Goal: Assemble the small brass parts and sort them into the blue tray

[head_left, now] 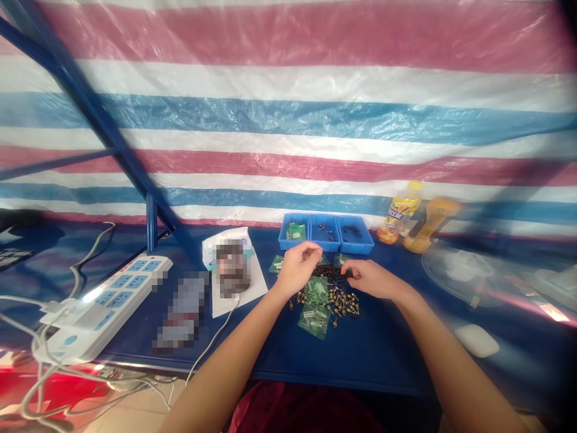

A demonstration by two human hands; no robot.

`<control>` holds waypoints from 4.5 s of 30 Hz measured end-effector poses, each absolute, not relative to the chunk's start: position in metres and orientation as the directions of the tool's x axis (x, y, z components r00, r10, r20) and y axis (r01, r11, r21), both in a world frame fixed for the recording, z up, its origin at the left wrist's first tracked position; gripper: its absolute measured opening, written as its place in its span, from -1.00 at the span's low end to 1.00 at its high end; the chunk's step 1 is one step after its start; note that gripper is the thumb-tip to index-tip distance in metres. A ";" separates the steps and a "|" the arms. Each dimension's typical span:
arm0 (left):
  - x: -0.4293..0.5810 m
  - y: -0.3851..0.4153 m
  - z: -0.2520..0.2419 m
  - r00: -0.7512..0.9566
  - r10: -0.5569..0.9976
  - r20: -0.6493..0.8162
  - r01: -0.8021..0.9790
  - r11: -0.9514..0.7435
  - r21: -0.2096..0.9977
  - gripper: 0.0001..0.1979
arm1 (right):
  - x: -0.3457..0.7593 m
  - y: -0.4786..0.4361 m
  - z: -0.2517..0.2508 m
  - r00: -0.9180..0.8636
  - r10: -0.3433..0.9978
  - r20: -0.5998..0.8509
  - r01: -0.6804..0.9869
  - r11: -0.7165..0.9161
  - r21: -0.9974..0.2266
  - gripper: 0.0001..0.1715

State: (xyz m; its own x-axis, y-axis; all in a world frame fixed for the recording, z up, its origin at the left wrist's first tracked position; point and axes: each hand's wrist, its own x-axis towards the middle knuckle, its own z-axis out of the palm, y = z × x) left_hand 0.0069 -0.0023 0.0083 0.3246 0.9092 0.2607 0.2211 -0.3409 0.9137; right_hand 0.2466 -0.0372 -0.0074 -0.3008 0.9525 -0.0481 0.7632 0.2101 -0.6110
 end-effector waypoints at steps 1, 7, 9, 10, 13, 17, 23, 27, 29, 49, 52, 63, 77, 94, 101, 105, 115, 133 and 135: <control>0.007 -0.002 0.008 0.327 0.908 0.261 0.221 -0.342 0.914 -0.74 | 0.246 -0.037 -0.007 -0.303 0.952 -0.042 0.769 0.218 -0.601 -0.77; 0.008 -0.003 0.008 0.331 0.909 0.252 0.220 -0.334 0.916 -0.74 | 0.245 -0.037 -0.005 -0.339 0.941 0.003 0.758 0.276 -0.591 -0.82; 0.008 -0.003 0.008 0.330 0.909 0.253 0.219 -0.335 0.916 -0.74 | 0.244 -0.037 -0.005 -0.346 0.938 0.017 0.761 0.291 -0.580 -0.83; 0.008 -0.003 0.008 0.329 0.909 0.254 0.217 -0.335 0.917 -0.74 | 0.243 -0.036 -0.006 -0.348 0.937 0.024 0.762 0.298 -0.574 -0.84; 0.007 -0.003 0.007 0.334 0.909 0.250 0.217 -0.332 0.918 -0.75 | 0.240 -0.036 -0.007 -0.357 0.934 0.027 0.762 0.308 -0.570 -0.86; 0.007 -0.002 0.008 0.340 0.908 0.246 0.223 -0.332 0.916 -0.76 | 0.238 -0.035 -0.008 -0.354 0.935 0.010 0.769 0.297 -0.566 -0.84; 0.008 -0.003 0.008 0.341 0.904 0.257 0.207 -0.339 0.918 -0.75 | 0.236 -0.037 -0.005 -0.345 0.939 0.000 0.791 0.290 -0.539 -0.82; 0.007 -0.003 0.007 0.348 0.901 0.258 0.210 -0.343 0.916 -0.74 | 0.235 -0.038 -0.004 -0.361 0.932 0.020 0.780 0.314 -0.541 -0.79; 0.007 -0.002 0.007 0.352 0.900 0.259 0.214 -0.347 0.913 -0.74 | 0.235 -0.038 -0.004 -0.363 0.931 0.021 0.783 0.317 -0.535 -0.78; 0.007 -0.008 0.014 0.533 0.807 0.254 0.189 -0.407 0.894 -0.76 | 0.204 -0.043 0.001 -0.163 0.925 0.342 0.445 0.379 -0.812 -0.74; 0.007 -0.006 0.015 0.507 0.821 0.264 0.140 -0.381 0.914 -0.75 | 0.205 -0.042 0.000 -0.177 0.933 0.315 0.392 0.360 -0.847 -0.72; 0.009 -0.007 0.015 0.461 0.849 0.258 0.115 -0.345 0.931 -0.77 | 0.204 -0.036 -0.011 -0.200 0.952 0.231 0.344 0.289 -0.893 -0.59; 0.009 -0.001 0.011 0.293 0.929 0.225 0.066 -0.255 0.965 -0.63 | 0.213 -0.035 -0.004 -0.121 0.974 0.191 -0.210 0.163 -0.964 -0.75; 0.009 -0.002 0.010 0.334 0.919 0.210 0.073 -0.247 0.966 -0.68 | 0.206 -0.043 0.013 -0.150 0.985 0.090 -0.283 0.045 -0.958 -0.45; 0.009 -0.003 0.013 0.346 0.914 0.210 0.071 -0.249 0.966 -0.70 | 0.208 -0.040 0.009 -0.128 0.988 0.090 -0.275 0.052 -0.960 -0.55; 0.009 -0.006 0.015 0.357 0.910 0.211 0.094 -0.260 0.961 -0.69 | 0.209 -0.039 0.005 -0.115 0.987 0.112 -0.215 0.085 -0.973 -0.63; 0.009 -0.005 0.014 0.360 0.907 0.219 0.104 -0.272 0.957 -0.67 | 0.210 -0.038 0.002 -0.101 0.990 0.098 -0.257 0.070 -0.964 -0.68; 0.008 -0.005 0.014 0.394 0.900 0.185 0.124 -0.251 0.960 -0.68 | 0.230 -0.025 -0.003 0.259 0.951 -0.171 -0.193 -0.122 -0.974 -0.53; 0.008 -0.005 0.014 0.394 0.901 0.181 0.117 -0.244 0.963 -0.68 | 0.235 -0.025 -0.001 0.236 0.959 -0.158 -0.031 -0.155 -0.987 -0.55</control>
State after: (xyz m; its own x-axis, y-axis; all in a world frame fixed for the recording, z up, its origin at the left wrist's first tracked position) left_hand 0.0079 -0.0053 0.0137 0.3937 0.9013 0.1809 0.1170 -0.2443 0.9626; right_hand 0.2349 -0.0250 -0.0011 0.2365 0.9588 -0.1576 -0.0306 -0.1548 -0.9875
